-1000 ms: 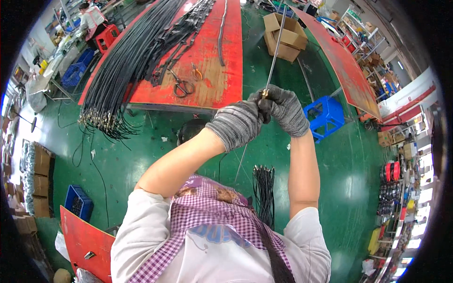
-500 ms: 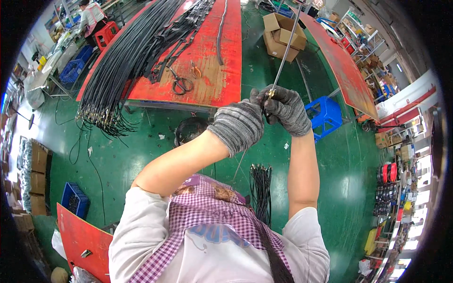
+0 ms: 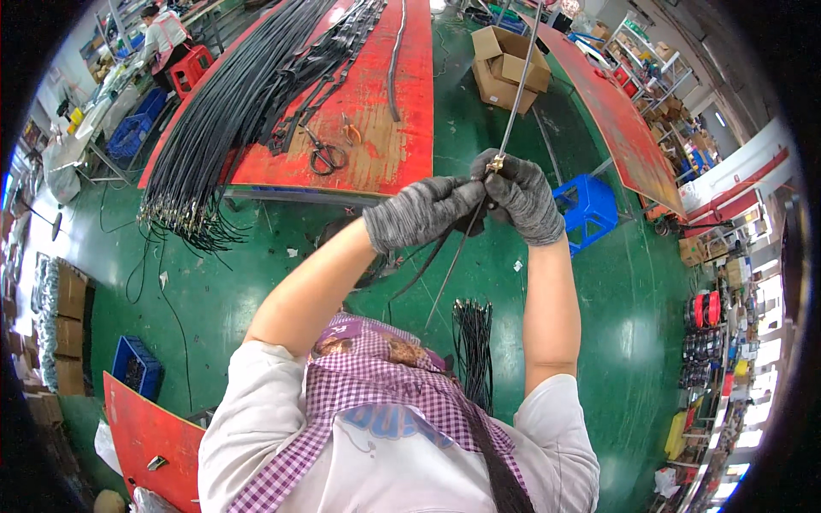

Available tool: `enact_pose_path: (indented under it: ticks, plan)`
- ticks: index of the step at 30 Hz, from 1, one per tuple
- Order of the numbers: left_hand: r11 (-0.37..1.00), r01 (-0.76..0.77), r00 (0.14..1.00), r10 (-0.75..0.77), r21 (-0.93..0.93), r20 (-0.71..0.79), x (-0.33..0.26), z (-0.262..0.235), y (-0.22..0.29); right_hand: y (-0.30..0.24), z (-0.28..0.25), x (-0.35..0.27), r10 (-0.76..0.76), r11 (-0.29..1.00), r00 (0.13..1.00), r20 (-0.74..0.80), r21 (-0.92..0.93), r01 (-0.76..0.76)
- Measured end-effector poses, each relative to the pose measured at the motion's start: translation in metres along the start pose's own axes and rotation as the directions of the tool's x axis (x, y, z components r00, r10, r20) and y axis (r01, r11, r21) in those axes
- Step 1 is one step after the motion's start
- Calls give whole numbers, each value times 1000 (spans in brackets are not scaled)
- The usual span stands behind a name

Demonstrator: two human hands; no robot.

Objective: The person strips the outer insulation from black cables using pliers and scissors on a red workbench. They repeatedly cut the sheath, peel it back, and trim the ends, then place the processed cables into a pile on the floor.

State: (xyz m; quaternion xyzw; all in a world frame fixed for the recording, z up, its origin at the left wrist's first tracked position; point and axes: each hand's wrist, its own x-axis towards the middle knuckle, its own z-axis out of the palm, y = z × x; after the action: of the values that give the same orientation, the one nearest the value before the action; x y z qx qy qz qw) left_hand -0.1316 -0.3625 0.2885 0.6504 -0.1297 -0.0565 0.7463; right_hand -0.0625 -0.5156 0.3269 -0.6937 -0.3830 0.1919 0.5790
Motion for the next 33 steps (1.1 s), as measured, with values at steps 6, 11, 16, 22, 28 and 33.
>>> enact_pose_path:
  ticks: [6,11,16,22,28,33]
  plan:
    - [933,-162,983,124,-322,-135,3,25,-3,16,-1,15,-190,943,981,-48,270,196]
    - [978,-206,903,175,-38,-393,7,33,-5,25,8,21,-223,900,970,-99,362,243]
    - [944,-205,821,309,257,-479,16,23,-26,36,20,21,-90,833,986,-139,533,151]
    - [974,-223,837,211,37,-505,18,13,-41,51,22,24,94,871,994,-59,489,-53]
    - [993,-117,847,115,28,-519,7,-1,-75,95,43,31,148,846,985,-92,527,-77]
    - [938,115,774,-291,-326,-563,13,-14,-98,144,58,39,263,852,952,-157,501,-153]
